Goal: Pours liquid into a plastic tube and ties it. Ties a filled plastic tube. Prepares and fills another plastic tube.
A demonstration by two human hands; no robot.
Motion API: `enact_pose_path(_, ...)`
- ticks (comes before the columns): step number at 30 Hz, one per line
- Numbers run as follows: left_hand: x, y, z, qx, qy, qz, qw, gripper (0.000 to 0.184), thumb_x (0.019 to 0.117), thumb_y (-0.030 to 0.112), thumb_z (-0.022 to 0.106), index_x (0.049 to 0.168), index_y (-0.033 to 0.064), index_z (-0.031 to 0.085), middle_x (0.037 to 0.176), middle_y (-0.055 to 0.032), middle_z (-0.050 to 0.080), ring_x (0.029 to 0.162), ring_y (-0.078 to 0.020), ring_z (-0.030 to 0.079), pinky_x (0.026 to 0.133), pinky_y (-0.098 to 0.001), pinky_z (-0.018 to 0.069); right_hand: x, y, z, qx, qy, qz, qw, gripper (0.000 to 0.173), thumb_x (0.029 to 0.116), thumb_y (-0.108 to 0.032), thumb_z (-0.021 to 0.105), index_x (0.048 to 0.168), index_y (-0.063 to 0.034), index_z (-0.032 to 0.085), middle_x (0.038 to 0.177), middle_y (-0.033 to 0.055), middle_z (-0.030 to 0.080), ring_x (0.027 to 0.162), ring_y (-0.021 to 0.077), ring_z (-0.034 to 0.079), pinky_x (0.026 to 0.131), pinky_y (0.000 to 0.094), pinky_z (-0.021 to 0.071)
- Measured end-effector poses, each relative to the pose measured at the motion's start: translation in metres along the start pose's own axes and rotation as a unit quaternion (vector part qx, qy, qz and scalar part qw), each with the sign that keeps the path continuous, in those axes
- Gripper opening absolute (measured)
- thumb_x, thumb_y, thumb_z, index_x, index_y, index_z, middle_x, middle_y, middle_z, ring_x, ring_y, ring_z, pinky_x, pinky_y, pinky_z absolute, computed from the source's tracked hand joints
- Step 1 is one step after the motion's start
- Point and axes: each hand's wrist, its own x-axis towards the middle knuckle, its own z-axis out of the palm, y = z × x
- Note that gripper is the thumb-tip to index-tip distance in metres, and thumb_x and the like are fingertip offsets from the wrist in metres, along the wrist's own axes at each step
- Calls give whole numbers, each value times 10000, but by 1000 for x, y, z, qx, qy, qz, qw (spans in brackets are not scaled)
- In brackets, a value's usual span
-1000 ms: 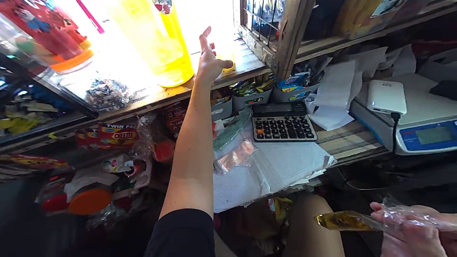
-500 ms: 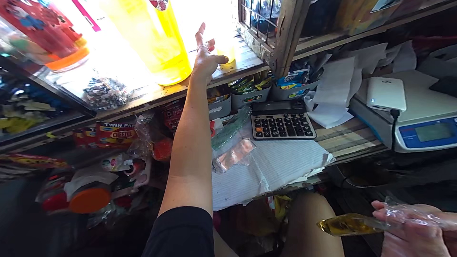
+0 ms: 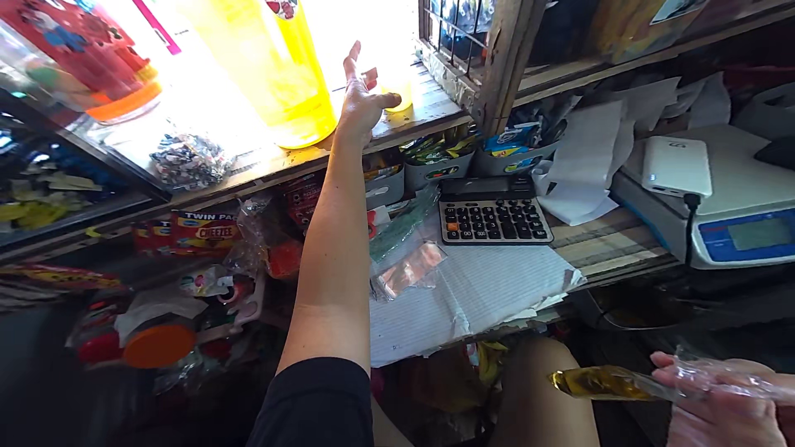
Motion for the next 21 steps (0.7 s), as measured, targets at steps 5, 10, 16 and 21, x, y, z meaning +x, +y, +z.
enact_pose_path(5, -2, 3, 0, 5, 2, -4, 1000, 1141, 745, -124, 747, 1638, 123, 81, 1583, -250, 347, 1358, -287, 509, 1043, -367, 501, 0, 0, -1, -1, 2, -1, 1000, 94, 998, -140, 664, 1068, -173, 718, 980, -50, 754, 927, 110, 738, 893, 284, 617)
enact_pose_path(10, -2, 3, 1, -2, 4, -4, 1000, 1107, 779, -99, 751, 1637, 111, 83, 1582, -254, 345, 1360, -283, 510, 1053, -362, 496, -1, -1, -2, 0, 0, -5, 1000, 97, 1001, -140, 660, 1071, -173, 718, 982, -48, 755, 933, 115, 738, 896, 283, 616)
enact_pose_path(16, -1, 2, 1, 0, 12, 26, 1000, 1009, 858, -1, 722, 1638, 110, 91, 1594, -233, 349, 1386, -267, 491, 1080, -365, 477, 1, -1, -1, -34, 7, -2, 999, 107, 1004, -172, 663, 1085, -209, 722, 983, -79, 753, 908, 89, 733, 873, 269, 620)
enact_pose_path(21, -19, 8, 6, 139, 106, 190, 966, 665, 952, 127, 610, 1532, -62, 345, 1485, -248, 497, 1327, -275, 527, 1041, -345, 475, 8, -2, 8, -40, -5, 10, 999, 92, 1006, -202, 658, 1074, -220, 717, 968, -83, 750, 878, 70, 727, 834, 246, 620)
